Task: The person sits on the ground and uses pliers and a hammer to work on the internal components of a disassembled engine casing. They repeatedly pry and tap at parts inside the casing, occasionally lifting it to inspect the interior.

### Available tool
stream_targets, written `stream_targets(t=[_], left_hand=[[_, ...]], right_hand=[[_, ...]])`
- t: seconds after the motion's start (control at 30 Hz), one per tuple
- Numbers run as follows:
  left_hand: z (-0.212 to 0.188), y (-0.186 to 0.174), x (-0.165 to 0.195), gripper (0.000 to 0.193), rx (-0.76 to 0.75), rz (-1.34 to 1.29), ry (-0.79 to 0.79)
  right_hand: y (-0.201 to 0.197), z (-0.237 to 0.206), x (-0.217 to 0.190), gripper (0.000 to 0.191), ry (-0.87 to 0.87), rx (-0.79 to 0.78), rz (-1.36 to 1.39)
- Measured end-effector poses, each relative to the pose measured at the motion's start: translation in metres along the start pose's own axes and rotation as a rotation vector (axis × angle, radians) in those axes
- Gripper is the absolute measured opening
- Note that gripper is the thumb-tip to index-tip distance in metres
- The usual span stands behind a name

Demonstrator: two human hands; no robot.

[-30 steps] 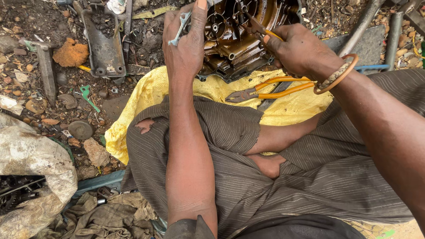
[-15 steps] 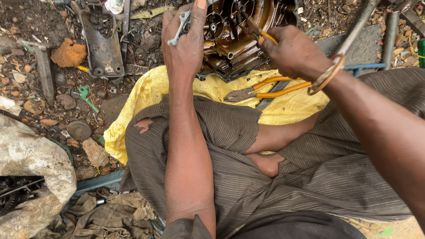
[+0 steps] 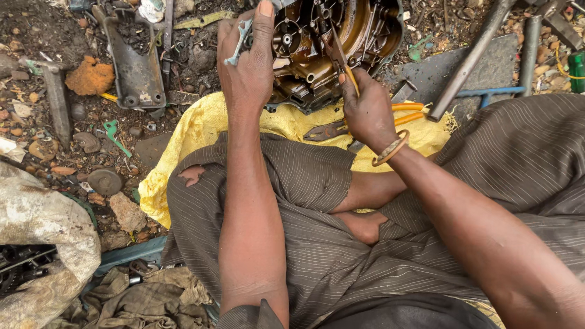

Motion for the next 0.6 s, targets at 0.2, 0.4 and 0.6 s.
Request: stream_targets(t=[0.2, 0.4, 0.6], left_hand=[[0.001, -0.003, -0.005, 0.075, 0.045, 0.118, 0.047], [-0.008, 0.006, -0.008, 0.075, 0.000, 0.108, -0.017], [-0.016, 0.005, -0.003, 0.069, 0.018, 0.188, 0.039]], right_hand=[[0.019, -0.011, 0.001, 0.034, 0.222, 0.032, 0.391], [0.020, -0.008, -0.005, 0.031, 0.299, -0.038, 0.290], [-0.022, 0.026, -0.002, 0.036, 0.132, -0.289, -0.139]])
Point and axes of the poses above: each hand's wrist, its own z-axis towards the middle knuckle, its own y-axis out of the palm, x = y × z, the point moved 4 cm from there along z, towards the middle knuckle, and after that the axes turned 6 degrees about x, right-handed, at the moved point
